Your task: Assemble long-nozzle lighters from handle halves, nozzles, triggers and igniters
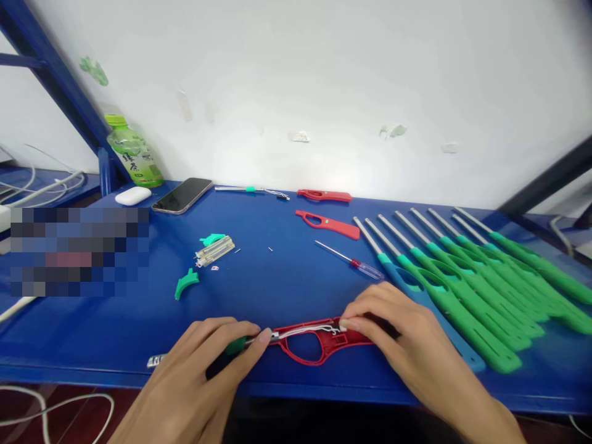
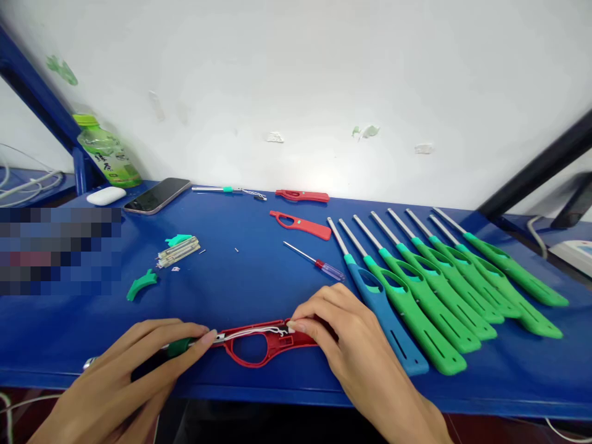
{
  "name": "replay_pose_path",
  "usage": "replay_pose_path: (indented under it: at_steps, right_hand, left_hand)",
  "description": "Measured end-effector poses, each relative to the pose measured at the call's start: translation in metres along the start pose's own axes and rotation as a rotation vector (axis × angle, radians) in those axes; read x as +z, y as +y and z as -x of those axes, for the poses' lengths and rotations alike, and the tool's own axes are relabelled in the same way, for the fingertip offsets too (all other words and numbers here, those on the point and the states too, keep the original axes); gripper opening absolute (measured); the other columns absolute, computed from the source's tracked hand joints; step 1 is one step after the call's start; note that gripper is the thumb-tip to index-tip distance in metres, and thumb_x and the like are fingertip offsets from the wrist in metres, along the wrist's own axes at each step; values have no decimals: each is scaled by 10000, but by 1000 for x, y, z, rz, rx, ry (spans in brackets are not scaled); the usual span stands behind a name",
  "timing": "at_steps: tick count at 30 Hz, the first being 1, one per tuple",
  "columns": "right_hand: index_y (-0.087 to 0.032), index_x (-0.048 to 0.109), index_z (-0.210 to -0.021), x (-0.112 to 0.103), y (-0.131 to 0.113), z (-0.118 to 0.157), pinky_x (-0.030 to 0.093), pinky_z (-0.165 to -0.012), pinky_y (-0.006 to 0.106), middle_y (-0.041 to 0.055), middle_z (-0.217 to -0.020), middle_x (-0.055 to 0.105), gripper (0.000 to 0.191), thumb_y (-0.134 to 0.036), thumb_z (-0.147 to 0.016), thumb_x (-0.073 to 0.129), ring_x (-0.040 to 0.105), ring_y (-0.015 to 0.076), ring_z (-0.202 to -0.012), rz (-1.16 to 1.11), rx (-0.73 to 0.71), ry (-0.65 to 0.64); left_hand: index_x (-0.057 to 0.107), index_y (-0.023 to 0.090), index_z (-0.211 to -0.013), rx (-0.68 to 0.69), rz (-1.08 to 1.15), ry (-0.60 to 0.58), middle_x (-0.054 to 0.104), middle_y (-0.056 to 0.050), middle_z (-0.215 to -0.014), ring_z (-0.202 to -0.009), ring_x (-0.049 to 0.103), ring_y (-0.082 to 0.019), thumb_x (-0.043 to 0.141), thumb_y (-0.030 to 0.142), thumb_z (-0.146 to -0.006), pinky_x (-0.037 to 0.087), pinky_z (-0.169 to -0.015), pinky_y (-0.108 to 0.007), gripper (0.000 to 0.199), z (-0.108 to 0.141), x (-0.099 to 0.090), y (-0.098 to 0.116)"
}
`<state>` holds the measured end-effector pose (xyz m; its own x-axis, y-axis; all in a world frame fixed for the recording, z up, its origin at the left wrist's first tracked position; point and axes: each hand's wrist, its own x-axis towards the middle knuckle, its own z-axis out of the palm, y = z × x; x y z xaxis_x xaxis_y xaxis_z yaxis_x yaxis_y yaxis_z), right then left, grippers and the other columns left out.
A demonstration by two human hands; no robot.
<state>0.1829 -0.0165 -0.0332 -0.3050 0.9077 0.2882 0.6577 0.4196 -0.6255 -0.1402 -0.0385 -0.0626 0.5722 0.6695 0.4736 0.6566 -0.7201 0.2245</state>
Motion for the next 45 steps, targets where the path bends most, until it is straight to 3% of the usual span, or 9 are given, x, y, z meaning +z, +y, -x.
replay_pose_path:
  at_steps: [7,14,24,29,37,40,42,45]
  right_hand:
    - [-382,752,-997,-3,0,2,516,-826,291,-52,-992,712,73,-393,-1032,689,654,154,-934,-39,110,-91]
    - [-346,730,-876,2,-4,0,494,-796,286,-59,-907,697,176,-330,-1042,674,643,146,-879,-107,152,-50]
    - [-364,727,-1012,0,-6,8,531,-835,222,-59,-982,704,120,-259,-1043,679,657,114,-940,-2,-78,19]
    - [-318,741,-1030,-1,-9,8,569,-810,244,-35,-970,743,113,-222,-1032,683,682,134,-899,74,-216,62]
    - [-314,738,-1049,0,-7,9,571,-799,287,-40,-963,782,47,-293,-1013,719,714,158,-884,195,-300,116]
    - [-321,741,-1046,0,-5,9,568,-825,278,-52,-971,787,58,-287,-1027,698,720,149,-889,200,-307,123]
    - [-319,745,-1042,0,-3,8,570,-832,280,-49,-968,789,52,-299,-1026,700,725,152,-889,201,-300,140]
    - [-310,750,-1027,2,-1,9,576,-824,294,-38,-955,789,37,-300,-1011,718,731,161,-876,190,-294,160]
  left_hand:
    - [566,255,-1519,8,20,8,611,-48,-1374,-1271,509,-172,424,-32,-1028,389,-1090,-292,586,-3,1,1]
    - [584,250,-1502,4,13,3,614,-39,-1370,-1271,500,-163,421,-24,-1033,380,-1075,-278,567,-5,-1,3]
    - [601,256,-1486,3,0,24,639,-50,-1355,-1252,524,-178,433,-26,-1023,433,-1037,-298,568,-5,0,3]
    - [608,270,-1467,-16,19,42,627,-62,-1369,-1258,547,-179,430,-35,-1021,474,-1041,-305,569,-5,0,6]
    - [524,322,-1540,-155,-21,23,537,-84,-1462,-1261,617,-166,423,92,-1095,538,-1007,-263,511,-6,3,15]
    - [547,346,-1506,-159,-42,80,570,-46,-1432,-1238,628,-153,474,157,-1105,532,-992,-244,449,-18,-4,13]
    - [606,350,-1436,-175,-128,193,633,-23,-1349,-1193,655,-172,536,230,-1091,522,-1018,-289,372,-25,-15,5]
    - [692,327,-1283,-345,-340,345,722,-18,-1154,-1039,715,-244,543,408,-1072,556,-910,-388,272,-31,-34,-19]
